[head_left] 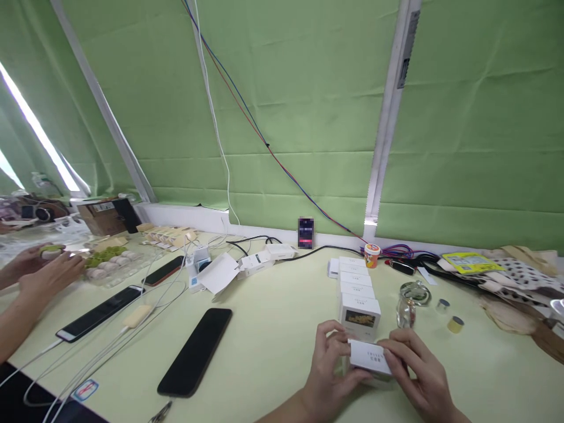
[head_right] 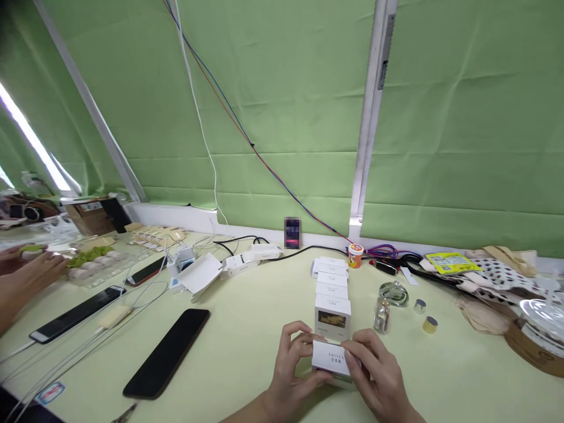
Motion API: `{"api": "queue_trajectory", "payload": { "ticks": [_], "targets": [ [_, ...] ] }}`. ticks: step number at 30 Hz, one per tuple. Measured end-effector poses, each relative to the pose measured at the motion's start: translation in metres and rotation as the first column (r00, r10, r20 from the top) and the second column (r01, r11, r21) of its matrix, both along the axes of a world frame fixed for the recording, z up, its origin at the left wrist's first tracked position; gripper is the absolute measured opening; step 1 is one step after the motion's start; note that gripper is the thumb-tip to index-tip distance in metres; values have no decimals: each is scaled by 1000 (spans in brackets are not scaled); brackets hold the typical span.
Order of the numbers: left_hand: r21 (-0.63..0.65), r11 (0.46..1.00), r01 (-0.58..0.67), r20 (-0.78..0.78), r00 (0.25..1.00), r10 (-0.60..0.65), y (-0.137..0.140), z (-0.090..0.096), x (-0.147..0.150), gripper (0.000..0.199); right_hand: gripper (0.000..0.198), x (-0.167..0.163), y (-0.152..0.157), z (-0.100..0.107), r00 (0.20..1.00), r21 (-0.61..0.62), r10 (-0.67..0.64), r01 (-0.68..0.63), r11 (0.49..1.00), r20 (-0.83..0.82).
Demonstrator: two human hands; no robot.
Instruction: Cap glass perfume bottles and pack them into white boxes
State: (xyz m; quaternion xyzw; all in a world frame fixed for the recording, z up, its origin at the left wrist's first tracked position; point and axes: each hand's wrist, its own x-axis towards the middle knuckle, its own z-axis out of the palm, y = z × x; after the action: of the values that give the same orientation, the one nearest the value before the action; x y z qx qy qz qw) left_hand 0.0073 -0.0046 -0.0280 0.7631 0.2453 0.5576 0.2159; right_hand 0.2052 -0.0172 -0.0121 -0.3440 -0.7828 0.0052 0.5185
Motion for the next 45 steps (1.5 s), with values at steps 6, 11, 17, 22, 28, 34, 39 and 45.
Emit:
{"api": "queue_trajectory", "payload": {
  "ticks": [6,11,17,22,28,34,39,45],
  "targets": [
    [-21,1000,23,0,1000,-23,2,-1,0,35,17,1,1,11,999,-82,25,-23,996,32],
    [-183,976,115,208,975,-76,4,-4,5,45,15,0,3,13,999,-158,0,6,987,34],
    [-39,999,6,-6,1000,-6,4,2,1,42,17,-7,2,19,999,-211,-33,29,977,-16],
    [31,1000,1,-37,999,0,5,6,1,44,17,-6,3,22,1000,-209,-9,8,978,-4],
    [50,999,10,-93,996,-5,6,6,0,43,19,-1,7,24,999,-267,-18,9,964,-33],
    [68,998,-16,-136,990,25,5,6,0,41,16,0,8,19,999,-262,-3,-8,965,-40],
    [124,992,-33,-133,990,49,5,5,0,42,23,-2,3,4,993,-194,-45,23,981,-109],
    [105,994,-44,-172,983,62,5,8,-2,38,28,8,7,1,982,-235,86,-124,964,-168]
  ]
}}
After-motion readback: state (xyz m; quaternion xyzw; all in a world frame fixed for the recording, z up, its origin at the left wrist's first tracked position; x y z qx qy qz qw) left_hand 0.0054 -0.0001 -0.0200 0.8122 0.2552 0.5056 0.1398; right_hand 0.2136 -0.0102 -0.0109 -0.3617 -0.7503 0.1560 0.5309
